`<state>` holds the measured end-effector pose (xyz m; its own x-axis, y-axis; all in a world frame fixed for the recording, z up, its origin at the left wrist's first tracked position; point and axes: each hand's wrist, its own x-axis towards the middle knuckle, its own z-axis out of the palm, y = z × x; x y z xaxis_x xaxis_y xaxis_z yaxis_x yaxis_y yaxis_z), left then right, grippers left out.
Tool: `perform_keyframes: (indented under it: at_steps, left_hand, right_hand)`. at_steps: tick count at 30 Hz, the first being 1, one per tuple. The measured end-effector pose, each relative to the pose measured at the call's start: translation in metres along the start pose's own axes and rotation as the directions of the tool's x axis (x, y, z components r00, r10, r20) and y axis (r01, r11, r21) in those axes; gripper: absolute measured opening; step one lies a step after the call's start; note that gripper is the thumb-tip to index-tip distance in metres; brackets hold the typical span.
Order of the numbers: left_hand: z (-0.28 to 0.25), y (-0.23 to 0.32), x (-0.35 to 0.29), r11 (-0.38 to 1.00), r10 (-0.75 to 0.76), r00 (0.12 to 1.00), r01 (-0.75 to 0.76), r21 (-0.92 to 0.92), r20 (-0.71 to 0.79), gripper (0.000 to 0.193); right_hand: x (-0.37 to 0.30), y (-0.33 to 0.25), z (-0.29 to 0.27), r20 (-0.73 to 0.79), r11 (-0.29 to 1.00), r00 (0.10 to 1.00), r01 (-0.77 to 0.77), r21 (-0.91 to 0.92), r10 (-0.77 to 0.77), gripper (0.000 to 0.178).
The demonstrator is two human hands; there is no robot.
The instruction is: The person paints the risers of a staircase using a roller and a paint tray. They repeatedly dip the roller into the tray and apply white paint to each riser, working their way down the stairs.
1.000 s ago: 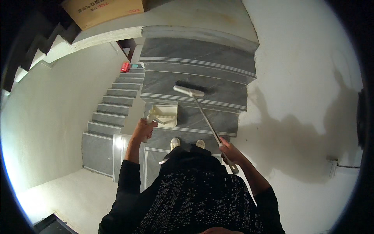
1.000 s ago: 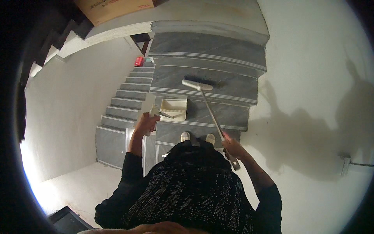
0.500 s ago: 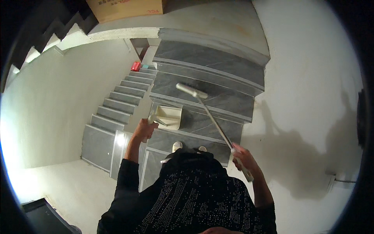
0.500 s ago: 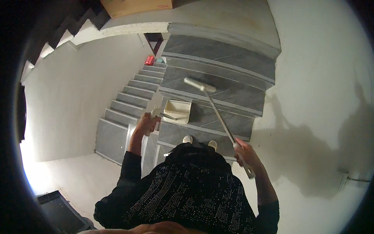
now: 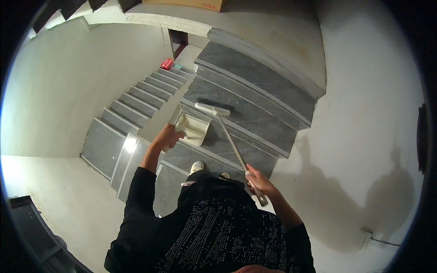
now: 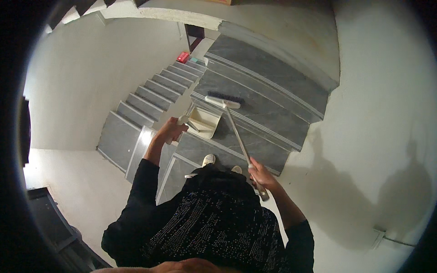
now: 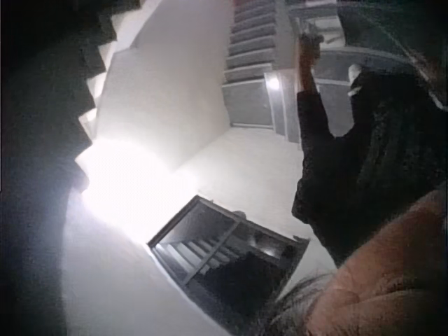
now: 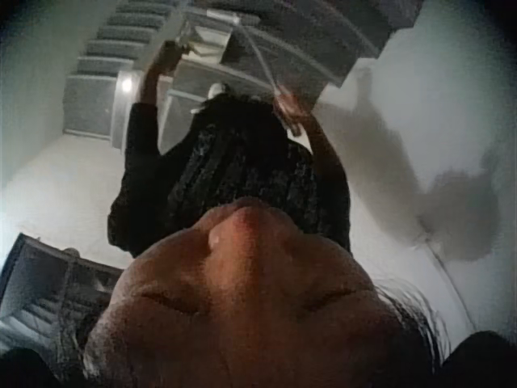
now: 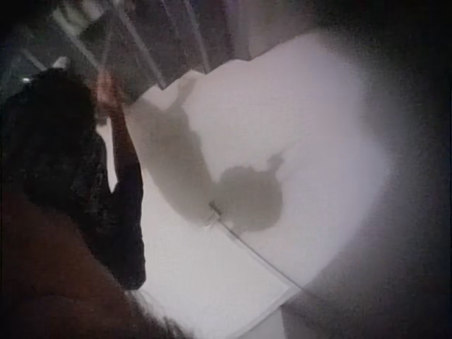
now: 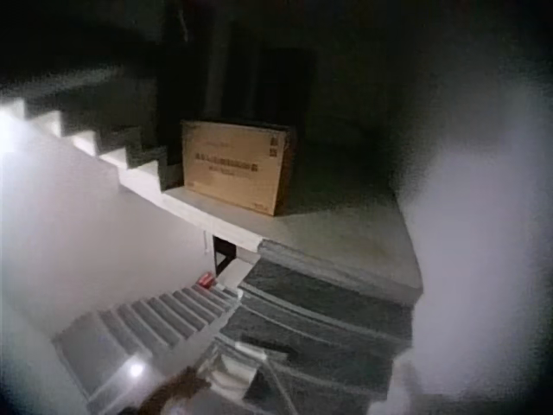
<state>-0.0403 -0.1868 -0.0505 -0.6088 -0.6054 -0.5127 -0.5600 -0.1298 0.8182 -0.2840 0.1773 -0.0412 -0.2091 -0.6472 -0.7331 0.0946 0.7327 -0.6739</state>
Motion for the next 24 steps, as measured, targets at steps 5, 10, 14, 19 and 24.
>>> perform_keyframes:
  at_steps: [5,10,14,19,24]
  left_hand:
    - [-0.013,-0.011,-0.004,0.999,-0.028,0.998,0.026,-0.037,-0.057,0.020]
    - [-0.026,-0.003,-0.005,0.998,-0.051,0.993,0.054,0.025,-0.103,0.020]
    - [-0.035,-0.006,-0.005,0.998,-0.038,0.994,0.042,0.036,-0.102,0.023]
    - [-0.043,-0.011,0.001,0.999,-0.021,0.995,0.024,0.025,-0.094,0.023]
    - [-0.047,-0.024,0.013,0.995,-0.068,0.991,0.075,0.059,-0.119,0.023]
  right_hand:
    - [-0.082,-0.085,-0.027,0.050,0.994,0.993,-0.110,-0.023,0.111,0.059]
    - [-0.080,-0.106,-0.032,0.046,0.998,0.999,-0.021,0.066,0.018,0.058]
    - [0.021,-0.123,-0.021,0.024,0.994,1.000,0.005,0.105,-0.007,0.068]
    - [0.089,-0.145,0.020,0.016,0.996,0.996,-0.090,-0.021,0.090,0.071]
    - [0.041,-0.123,0.011,0.089,0.984,0.983,-0.149,-0.102,0.158,0.067]
